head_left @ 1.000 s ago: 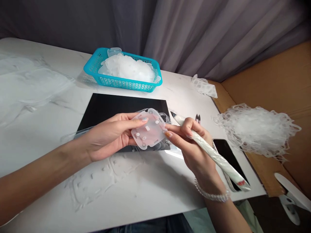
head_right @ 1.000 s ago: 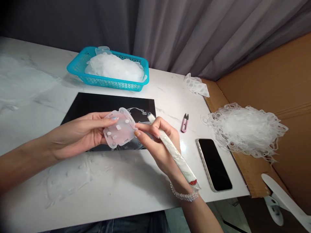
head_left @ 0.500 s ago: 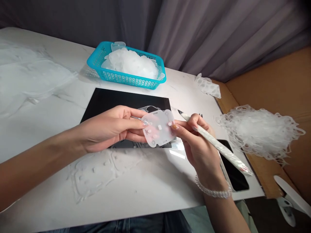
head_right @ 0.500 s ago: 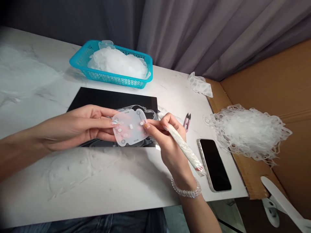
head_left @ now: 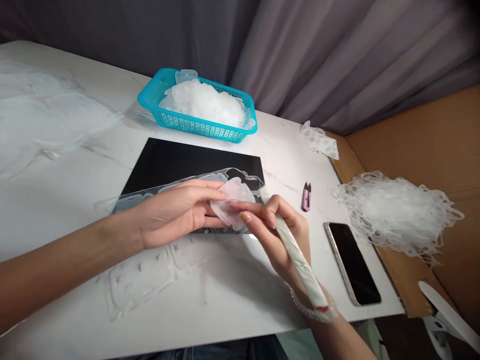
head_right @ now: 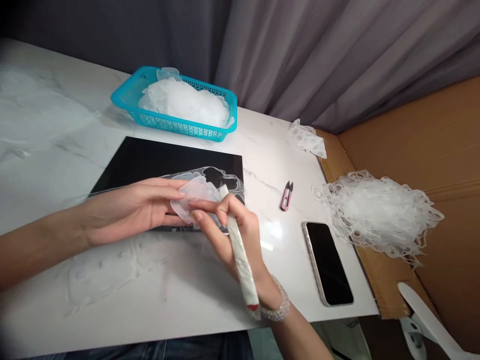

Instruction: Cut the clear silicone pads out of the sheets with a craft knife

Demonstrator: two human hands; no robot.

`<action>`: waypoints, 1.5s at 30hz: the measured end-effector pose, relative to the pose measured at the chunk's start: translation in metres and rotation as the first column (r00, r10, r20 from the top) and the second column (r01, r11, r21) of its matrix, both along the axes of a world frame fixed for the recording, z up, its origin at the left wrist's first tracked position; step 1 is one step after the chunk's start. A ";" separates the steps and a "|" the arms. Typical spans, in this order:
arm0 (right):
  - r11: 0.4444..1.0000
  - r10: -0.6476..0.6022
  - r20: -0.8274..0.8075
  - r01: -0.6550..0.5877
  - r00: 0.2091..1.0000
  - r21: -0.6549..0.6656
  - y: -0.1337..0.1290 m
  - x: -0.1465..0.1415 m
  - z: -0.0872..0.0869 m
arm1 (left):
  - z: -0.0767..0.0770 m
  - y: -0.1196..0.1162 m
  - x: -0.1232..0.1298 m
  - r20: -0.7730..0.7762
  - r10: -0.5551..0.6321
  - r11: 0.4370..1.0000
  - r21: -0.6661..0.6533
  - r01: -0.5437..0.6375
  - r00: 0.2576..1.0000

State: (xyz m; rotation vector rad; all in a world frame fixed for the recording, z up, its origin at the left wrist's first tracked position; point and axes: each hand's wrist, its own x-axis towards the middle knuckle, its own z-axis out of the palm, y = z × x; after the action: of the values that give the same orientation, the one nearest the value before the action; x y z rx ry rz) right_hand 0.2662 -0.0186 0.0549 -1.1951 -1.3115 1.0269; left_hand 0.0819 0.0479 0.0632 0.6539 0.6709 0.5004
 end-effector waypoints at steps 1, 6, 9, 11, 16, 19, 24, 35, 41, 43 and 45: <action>0.999 -0.024 -0.042 0.026 0.999 0.032 0.000 0.001 0.000 | 0.000 -0.001 0.000 -0.003 -0.002 1.000 0.020 0.002 1.000; 0.966 -0.227 -0.316 0.255 0.921 0.048 0.014 0.021 -0.001 | 0.004 0.000 -0.004 0.059 -0.045 0.997 0.069 0.041 0.997; 0.971 -0.234 -0.366 0.234 0.901 -0.045 0.020 0.029 -0.003 | 0.006 -0.001 -0.005 0.070 -0.085 0.992 0.098 0.078 0.994; 0.968 -0.248 -0.388 0.241 0.888 -0.067 0.022 0.030 -0.004 | 0.007 -0.001 -0.005 0.082 -0.087 0.993 0.085 0.080 0.993; 0.966 -0.256 -0.414 0.251 0.874 -0.068 0.021 0.028 -0.005 | 0.010 -0.002 -0.004 0.113 -0.064 0.998 -0.004 0.065 0.992; 0.966 -0.256 -0.424 0.247 0.868 -0.079 0.021 0.027 -0.004 | 0.011 -0.002 -0.004 0.139 -0.049 0.995 -0.084 0.061 0.989; 0.961 -0.275 -0.438 0.254 0.856 -0.108 0.023 0.028 -0.004 | 0.014 0.000 -0.006 0.192 -0.071 0.983 -0.155 0.102 0.979; 0.928 -0.368 -0.527 0.261 0.766 -0.267 0.024 0.035 -0.009 | 0.000 0.021 -0.014 -0.116 0.292 0.891 0.393 -0.226 0.949; 0.933 -0.356 -0.530 0.258 0.770 -0.253 0.023 0.030 -0.008 | 0.034 0.128 -0.040 -0.027 0.836 0.002 0.999 0.047 0.548; 0.938 -0.342 -0.527 0.248 0.778 -0.243 0.022 0.028 -0.008 | 0.038 0.168 -0.042 -0.201 0.816 0.036 0.954 0.298 0.543; 0.945 -0.321 -0.529 0.228 0.785 -0.235 0.022 0.026 -0.008 | 0.033 0.196 -0.043 -0.330 0.763 0.109 0.913 0.394 0.555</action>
State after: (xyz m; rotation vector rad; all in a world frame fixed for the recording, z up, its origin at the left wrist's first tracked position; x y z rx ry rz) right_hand 0.2919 0.0031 0.0467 -1.0458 -0.5764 1.1643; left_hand 0.0390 0.2440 0.0966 2.3285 1.3590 1.0002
